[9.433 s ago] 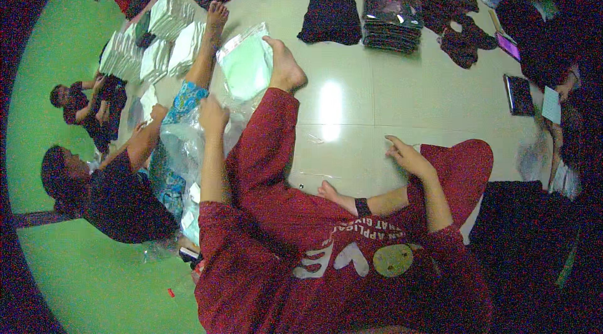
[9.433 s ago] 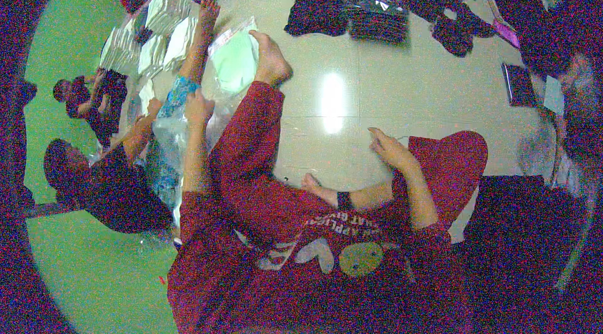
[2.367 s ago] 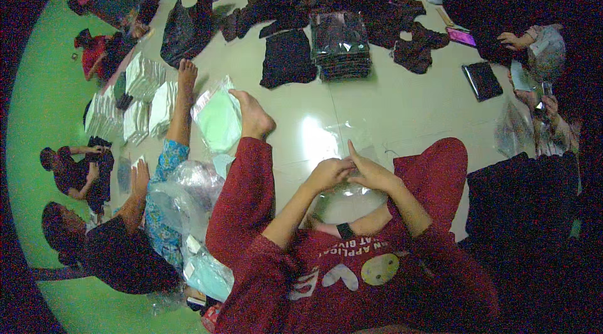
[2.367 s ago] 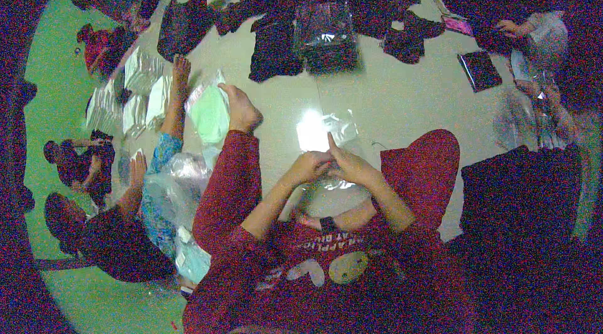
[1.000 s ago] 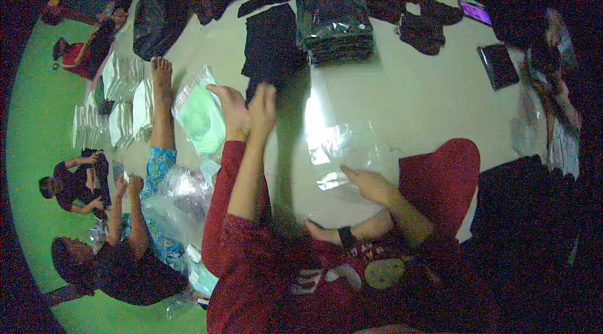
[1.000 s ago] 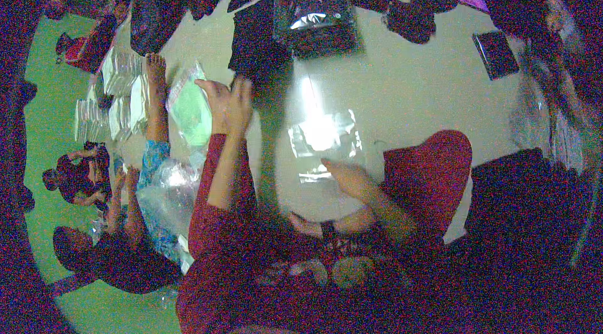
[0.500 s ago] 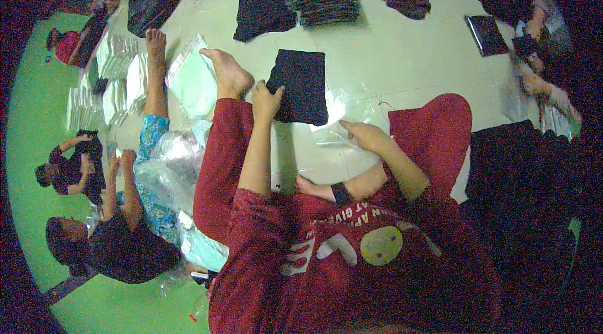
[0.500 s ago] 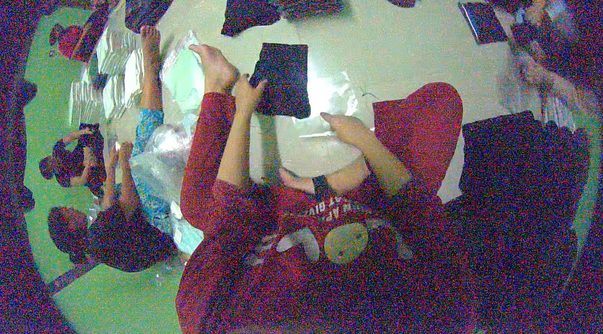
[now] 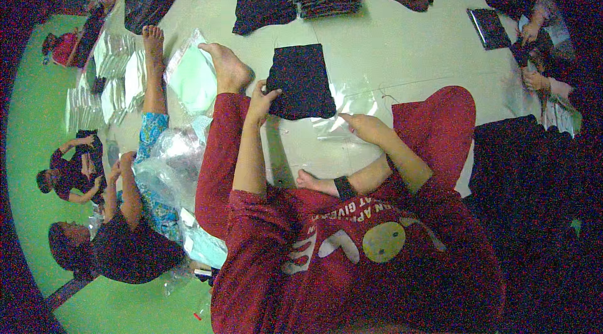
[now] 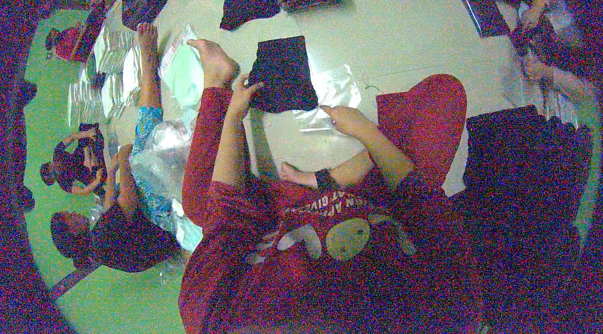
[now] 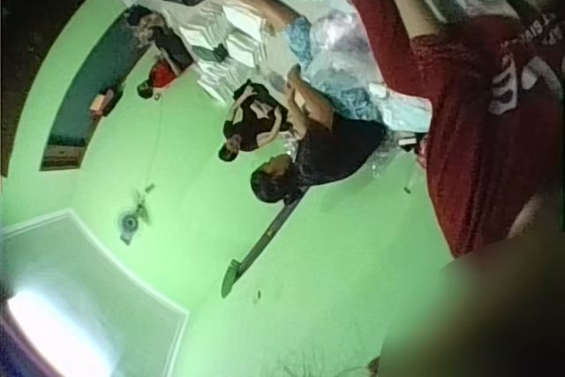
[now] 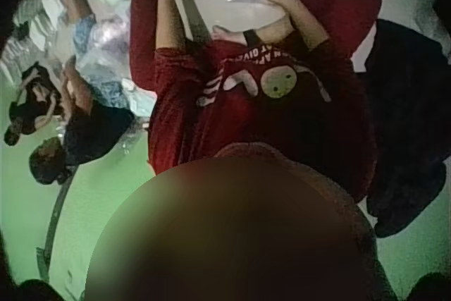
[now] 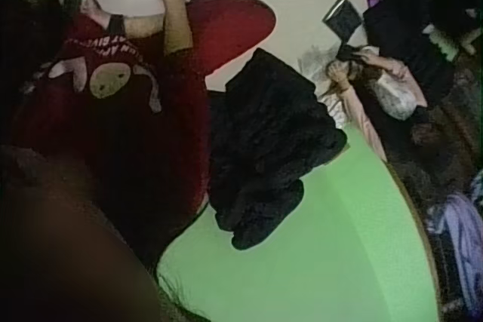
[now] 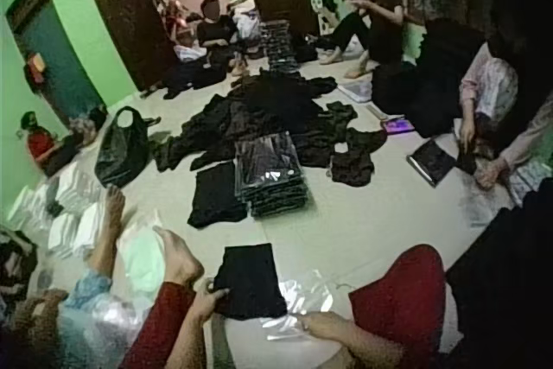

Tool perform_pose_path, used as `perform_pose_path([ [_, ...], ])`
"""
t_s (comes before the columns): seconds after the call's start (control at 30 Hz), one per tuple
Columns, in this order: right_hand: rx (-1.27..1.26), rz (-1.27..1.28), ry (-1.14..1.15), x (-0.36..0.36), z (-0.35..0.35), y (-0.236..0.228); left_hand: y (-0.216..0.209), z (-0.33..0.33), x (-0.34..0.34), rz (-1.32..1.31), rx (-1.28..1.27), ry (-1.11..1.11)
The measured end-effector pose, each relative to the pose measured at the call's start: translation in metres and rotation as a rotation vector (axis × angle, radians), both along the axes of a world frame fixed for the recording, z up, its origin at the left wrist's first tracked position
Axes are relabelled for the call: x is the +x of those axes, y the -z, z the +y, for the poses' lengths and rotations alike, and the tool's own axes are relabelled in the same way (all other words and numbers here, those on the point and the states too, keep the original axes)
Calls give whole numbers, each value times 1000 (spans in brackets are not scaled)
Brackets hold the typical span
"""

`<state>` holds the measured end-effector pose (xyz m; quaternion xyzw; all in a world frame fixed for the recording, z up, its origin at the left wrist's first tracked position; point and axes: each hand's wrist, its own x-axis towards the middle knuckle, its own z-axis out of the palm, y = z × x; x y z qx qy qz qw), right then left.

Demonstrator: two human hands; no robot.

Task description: The person sits on the floor and repeatedly folds dark garments, places them into clear plastic bags, and seals the bags. They also handle small white paper labels, placing them inside the bags before sealing. The finished packages are stacked nearby.

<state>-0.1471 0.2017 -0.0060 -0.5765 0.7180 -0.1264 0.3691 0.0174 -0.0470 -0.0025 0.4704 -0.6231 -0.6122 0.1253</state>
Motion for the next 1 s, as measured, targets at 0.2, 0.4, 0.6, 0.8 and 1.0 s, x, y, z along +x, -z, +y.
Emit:
perform_pose_path([
  [0.2,17,1,14,2,0,-1,-41,13,-23,-445,-1052,360],
  [0.4,-74,10,11,2,2,5,-35,81,-49,-728,-1091,441],
  [0.6,-9,-10,15,1,1,4,-36,103,-48,-776,-998,517],
  [0.8,-52,9,18,3,2,-1,-42,115,-47,-799,-1048,530],
  [1.0,-80,-22,14,1,0,3,-26,125,-45,-730,-1127,523],
])
